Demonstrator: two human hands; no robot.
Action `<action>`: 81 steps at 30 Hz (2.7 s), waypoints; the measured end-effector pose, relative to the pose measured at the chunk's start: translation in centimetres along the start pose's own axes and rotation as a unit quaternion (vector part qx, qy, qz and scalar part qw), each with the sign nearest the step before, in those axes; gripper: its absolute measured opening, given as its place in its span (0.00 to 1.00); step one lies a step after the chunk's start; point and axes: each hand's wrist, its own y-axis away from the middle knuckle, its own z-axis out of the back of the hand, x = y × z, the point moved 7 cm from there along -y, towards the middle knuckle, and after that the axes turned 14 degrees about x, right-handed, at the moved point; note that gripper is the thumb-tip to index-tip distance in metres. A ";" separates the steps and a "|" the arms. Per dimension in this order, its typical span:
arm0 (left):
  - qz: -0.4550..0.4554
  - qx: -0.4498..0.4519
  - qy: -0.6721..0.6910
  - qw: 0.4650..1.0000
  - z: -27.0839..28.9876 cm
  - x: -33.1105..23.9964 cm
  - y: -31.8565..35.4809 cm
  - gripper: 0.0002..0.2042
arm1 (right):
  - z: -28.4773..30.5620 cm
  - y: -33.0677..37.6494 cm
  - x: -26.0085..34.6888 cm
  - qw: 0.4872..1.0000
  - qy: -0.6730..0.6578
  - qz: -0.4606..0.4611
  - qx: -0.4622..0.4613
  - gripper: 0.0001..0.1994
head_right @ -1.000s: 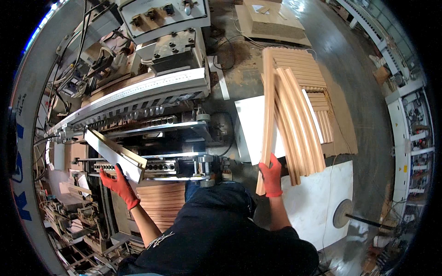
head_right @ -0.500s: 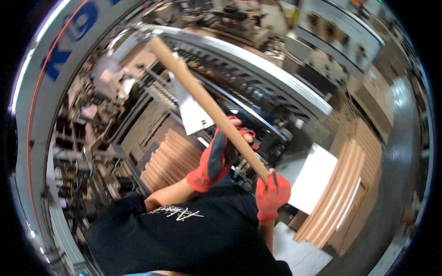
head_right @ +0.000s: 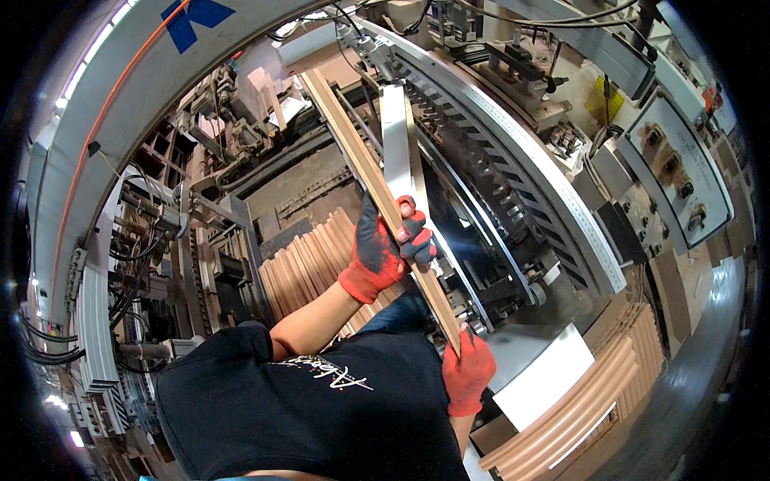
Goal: The person takes curved wooden slats from a stack and feeds them one at a time into an industrial woodworking machine.
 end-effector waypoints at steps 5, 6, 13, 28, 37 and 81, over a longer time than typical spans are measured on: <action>-0.020 -0.092 -0.024 0.995 0.5 0.1 0.1 0.31 | -0.2 -0.6 -0.1 1.000 0.015 0.001 0.007 0.25; -0.014 -0.075 -0.021 0.997 0.9 0.1 0.3 0.31 | -0.2 -0.7 0.0 1.000 0.021 0.006 0.005 0.24; -0.030 0.013 0.036 0.999 1.9 -0.6 0.3 0.30 | -0.2 -0.9 0.6 0.997 0.053 0.032 -0.049 0.18; -0.069 -0.145 -0.093 0.983 5.1 -2.6 1.0 0.22 | -1.0 -1.5 -0.7 0.998 0.033 0.029 -0.054 0.16; 0.001 -0.349 -0.750 0.561 14.3 -9.6 0.4 0.41 | -7.7 -8.6 -3.3 0.986 -0.151 -0.053 0.043 0.20; 0.110 -0.326 -0.820 0.458 21.0 -9.0 -2.9 0.47 | -19.8 -24.7 -7.4 0.953 -0.282 -0.077 0.076 0.18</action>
